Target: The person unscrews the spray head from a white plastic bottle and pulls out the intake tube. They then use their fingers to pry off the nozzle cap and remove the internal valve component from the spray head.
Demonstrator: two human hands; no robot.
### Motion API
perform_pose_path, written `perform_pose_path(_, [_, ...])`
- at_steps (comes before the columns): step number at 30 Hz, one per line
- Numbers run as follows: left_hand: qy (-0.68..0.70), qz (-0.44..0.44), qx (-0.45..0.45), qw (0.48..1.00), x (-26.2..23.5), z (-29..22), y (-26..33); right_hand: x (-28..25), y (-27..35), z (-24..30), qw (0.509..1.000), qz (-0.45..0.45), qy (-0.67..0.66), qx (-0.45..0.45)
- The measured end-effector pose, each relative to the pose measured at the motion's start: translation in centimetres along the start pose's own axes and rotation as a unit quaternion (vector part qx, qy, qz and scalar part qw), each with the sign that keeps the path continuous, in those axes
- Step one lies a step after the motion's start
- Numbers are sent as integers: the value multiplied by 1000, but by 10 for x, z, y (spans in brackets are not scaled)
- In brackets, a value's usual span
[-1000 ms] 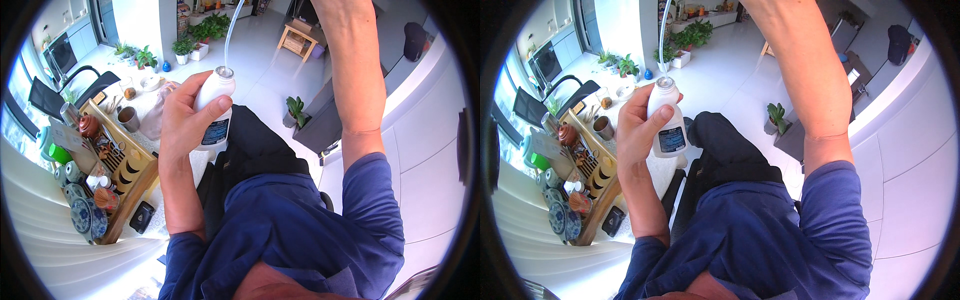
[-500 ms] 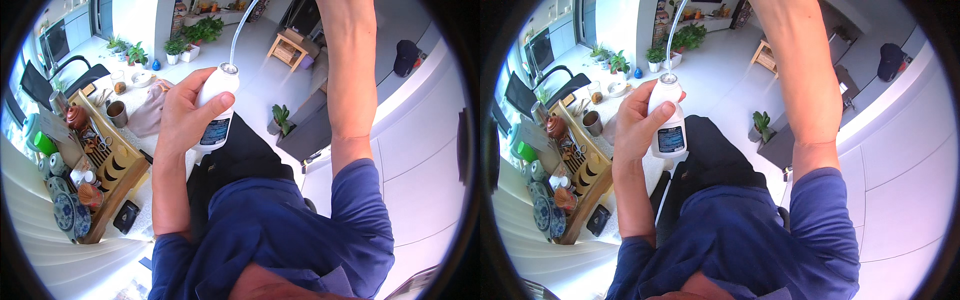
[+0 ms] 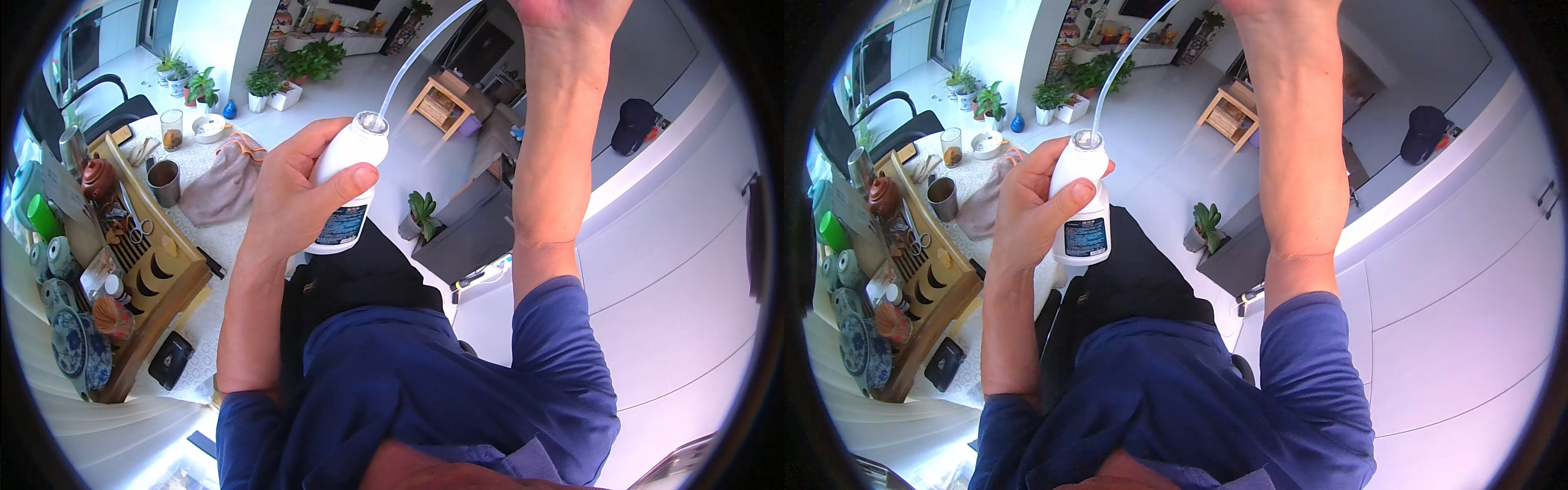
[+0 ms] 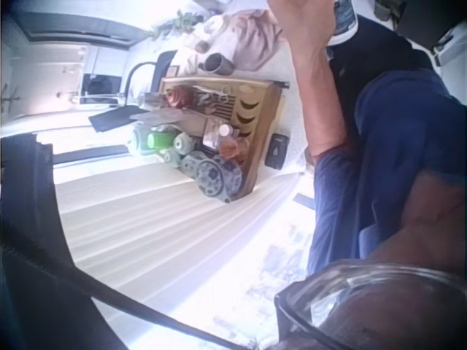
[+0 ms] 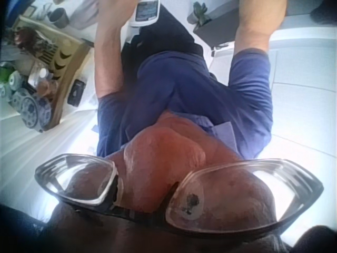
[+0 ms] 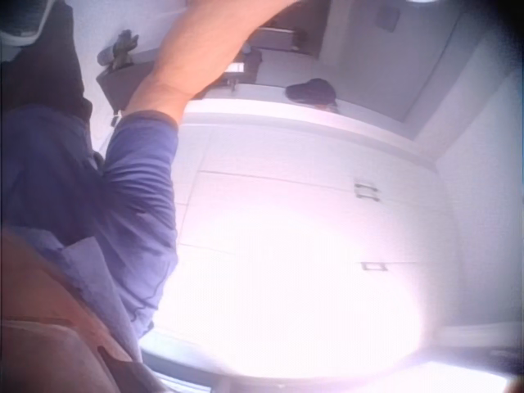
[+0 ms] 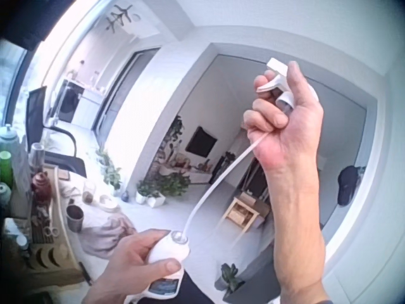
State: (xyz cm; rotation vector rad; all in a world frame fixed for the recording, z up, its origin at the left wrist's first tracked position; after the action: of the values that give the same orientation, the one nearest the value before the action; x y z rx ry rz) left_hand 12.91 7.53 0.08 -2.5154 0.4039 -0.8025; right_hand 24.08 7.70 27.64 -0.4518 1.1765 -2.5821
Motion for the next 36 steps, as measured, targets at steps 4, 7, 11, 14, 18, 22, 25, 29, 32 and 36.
perform_pose_path(4, [-11,1,12,1000,-2,2,0,0,-5,5,1000,15,-16,2])
perform_pose_path(7, [-33,21,19,999,-4,2,-1,-2,-5,5,1000,17,-24,11])
perform_pose_path(11, [-40,19,19,999,-4,2,-1,3,3,-1,998,-61,-30,-11])
perform_pose_path(14, [-39,18,24,999,-5,1,-1,-2,-3,1,1000,-13,-23,8])
perform_pose_path(18, [-51,19,26,998,-7,-2,-1,-3,-4,1,1000,11,-11,10])
perform_pose_path(22, [-38,17,26,999,-8,-2,-1,-1,0,0,999,-32,13,-16])
perform_pose_path(25, [-24,23,37,999,-8,-4,0,-4,0,1,999,-41,15,-24])
perform_pose_path(29, [-25,24,41,999,-9,-4,0,0,4,-2,996,-79,9,-44])
perform_pose_path(32, [-20,26,43,999,-8,-5,0,-2,4,-1,996,-84,12,-36])
perform_pose_path(36, [-15,30,47,998,-7,-4,0,-6,-1,-1,999,48,0,20])
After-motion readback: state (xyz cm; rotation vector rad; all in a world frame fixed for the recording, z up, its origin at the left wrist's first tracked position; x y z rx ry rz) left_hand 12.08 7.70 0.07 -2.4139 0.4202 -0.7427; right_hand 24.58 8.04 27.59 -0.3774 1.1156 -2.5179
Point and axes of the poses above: each hand's wrist, its own y-axis away from the middle knuckle, its own x-axis out of the palm, z = x × y, the point moved 4 cm from there along -y, towards the middle knuckle, and after that the axes turned 8 degrees about -z, right-handed, at the moved point
